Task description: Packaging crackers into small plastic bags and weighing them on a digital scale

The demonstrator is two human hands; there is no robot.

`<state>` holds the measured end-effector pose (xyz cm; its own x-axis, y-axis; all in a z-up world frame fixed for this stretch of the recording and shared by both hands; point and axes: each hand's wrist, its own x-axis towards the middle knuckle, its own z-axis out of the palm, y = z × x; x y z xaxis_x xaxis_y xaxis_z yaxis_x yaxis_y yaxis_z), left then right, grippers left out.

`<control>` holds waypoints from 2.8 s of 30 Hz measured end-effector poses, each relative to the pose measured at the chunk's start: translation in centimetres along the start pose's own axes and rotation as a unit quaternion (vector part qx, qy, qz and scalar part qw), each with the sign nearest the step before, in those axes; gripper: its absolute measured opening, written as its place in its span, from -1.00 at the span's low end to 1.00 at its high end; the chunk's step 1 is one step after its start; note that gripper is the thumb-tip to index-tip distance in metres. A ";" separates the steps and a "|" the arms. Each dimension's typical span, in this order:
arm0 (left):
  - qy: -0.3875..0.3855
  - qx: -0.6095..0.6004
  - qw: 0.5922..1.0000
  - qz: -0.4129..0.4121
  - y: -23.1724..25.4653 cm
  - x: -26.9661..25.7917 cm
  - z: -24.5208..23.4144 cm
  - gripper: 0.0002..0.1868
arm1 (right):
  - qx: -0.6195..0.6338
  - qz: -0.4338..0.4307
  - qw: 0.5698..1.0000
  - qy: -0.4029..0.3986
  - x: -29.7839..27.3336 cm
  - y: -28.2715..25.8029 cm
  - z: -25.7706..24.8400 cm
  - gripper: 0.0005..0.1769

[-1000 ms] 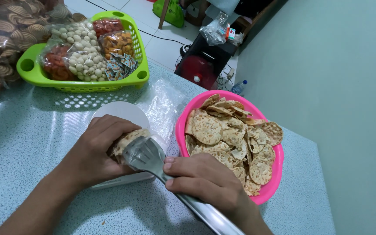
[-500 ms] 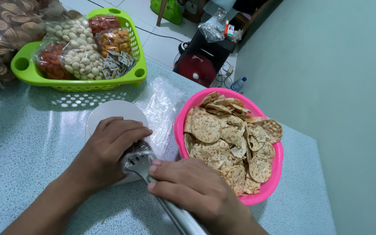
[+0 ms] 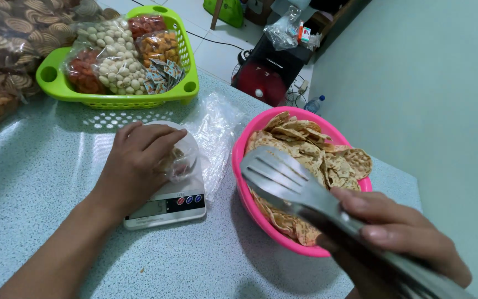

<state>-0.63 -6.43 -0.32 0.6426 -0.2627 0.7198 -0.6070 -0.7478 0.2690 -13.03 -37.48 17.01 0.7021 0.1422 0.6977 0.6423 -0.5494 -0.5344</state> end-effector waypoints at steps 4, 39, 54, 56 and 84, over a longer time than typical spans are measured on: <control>-0.086 -0.001 0.996 -0.020 0.7 0.6 -1.5 0.03 | 0.025 0.053 0.995 0.081 0.3 2.0 -0.9 -0.54; 0.077 -0.045 0.983 -0.159 -4.6 -1.2 -4.4 -0.81 | 0.128 -0.011 0.986 -0.106 3.8 8.2 1.4 -0.31; 0.078 -0.063 0.982 -0.158 -4.6 -1.1 -4.2 -0.85 | 0.175 -0.156 0.947 -0.220 -10.0 5.8 10.9 -0.40; 0.079 -0.069 0.983 -0.151 -4.3 -0.9 -4.2 -0.85 | 0.167 -0.156 0.952 -0.204 -10.2 4.7 10.3 -0.40; 0.065 -0.066 0.976 -0.196 -4.5 -1.2 -3.8 -0.85 | 0.206 -0.154 0.960 0.108 -11.5 6.8 10.8 -0.63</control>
<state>-0.44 -0.39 0.05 0.7776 0.1145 0.6182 -0.3869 -0.6879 0.6141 -13.41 -33.97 0.18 0.4071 0.0474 0.9122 0.9079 -0.1301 -0.3984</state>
